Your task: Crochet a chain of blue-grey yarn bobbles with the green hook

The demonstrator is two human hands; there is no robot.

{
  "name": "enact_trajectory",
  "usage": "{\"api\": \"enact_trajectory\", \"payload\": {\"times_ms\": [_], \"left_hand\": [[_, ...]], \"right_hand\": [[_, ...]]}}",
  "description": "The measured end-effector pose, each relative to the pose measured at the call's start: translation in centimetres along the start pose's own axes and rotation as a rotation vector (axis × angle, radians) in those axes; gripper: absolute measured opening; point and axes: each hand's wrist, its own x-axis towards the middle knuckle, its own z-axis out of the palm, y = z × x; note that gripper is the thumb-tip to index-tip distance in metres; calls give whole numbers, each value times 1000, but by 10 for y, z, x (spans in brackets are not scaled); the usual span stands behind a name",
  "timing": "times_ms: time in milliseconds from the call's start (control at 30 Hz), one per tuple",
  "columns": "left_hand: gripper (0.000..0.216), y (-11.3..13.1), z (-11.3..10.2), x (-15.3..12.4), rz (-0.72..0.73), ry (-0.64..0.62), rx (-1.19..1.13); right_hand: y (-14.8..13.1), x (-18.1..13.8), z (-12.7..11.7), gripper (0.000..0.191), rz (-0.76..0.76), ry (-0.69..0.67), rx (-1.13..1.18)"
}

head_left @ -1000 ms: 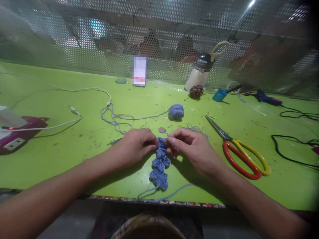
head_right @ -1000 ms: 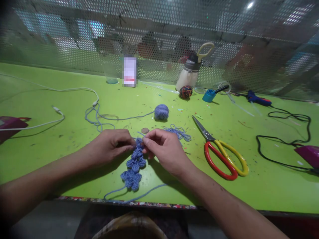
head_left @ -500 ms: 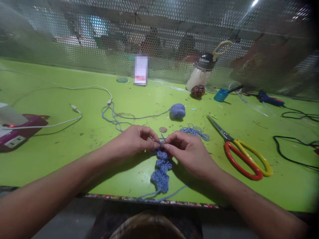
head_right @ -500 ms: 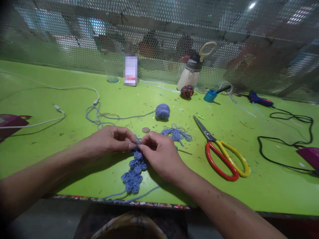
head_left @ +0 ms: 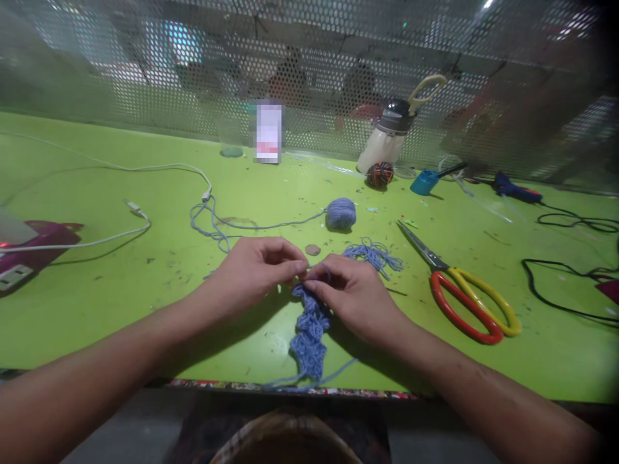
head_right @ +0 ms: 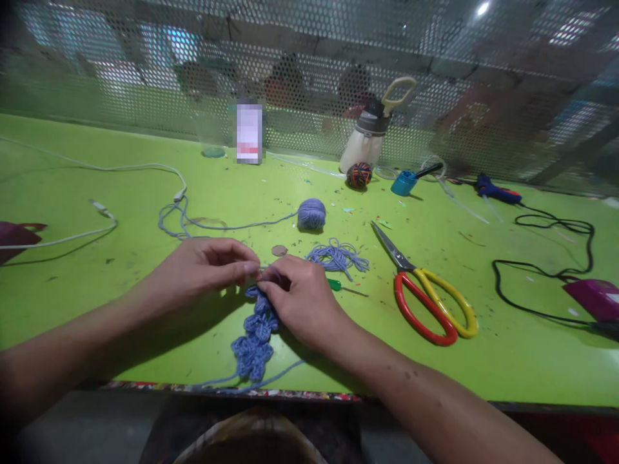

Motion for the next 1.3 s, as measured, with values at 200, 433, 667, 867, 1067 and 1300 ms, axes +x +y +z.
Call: {"api": "enact_trajectory", "payload": {"times_ms": [200,433,667,867,1067,1300], "left_hand": [[21,-1,2,-1,133,-53,71],[17,-8,9,2,160,-132,266],[14,-20,5,8,279,-139,309],[10,-16,6,8,191,-157,78],[14,-15,4,7,71,-161,-11],[15,-12,5,5,62,-252,4]], "right_hand": [[1,2,-5,10,212,-87,382],[0,2,-8,11,171,-54,351],[0,2,-9,8,67,-25,260],[-5,3,-17,17,127,-2,485],[-6,7,-26,21,164,25,639],[-6,5,-23,19,188,10,745]]}}
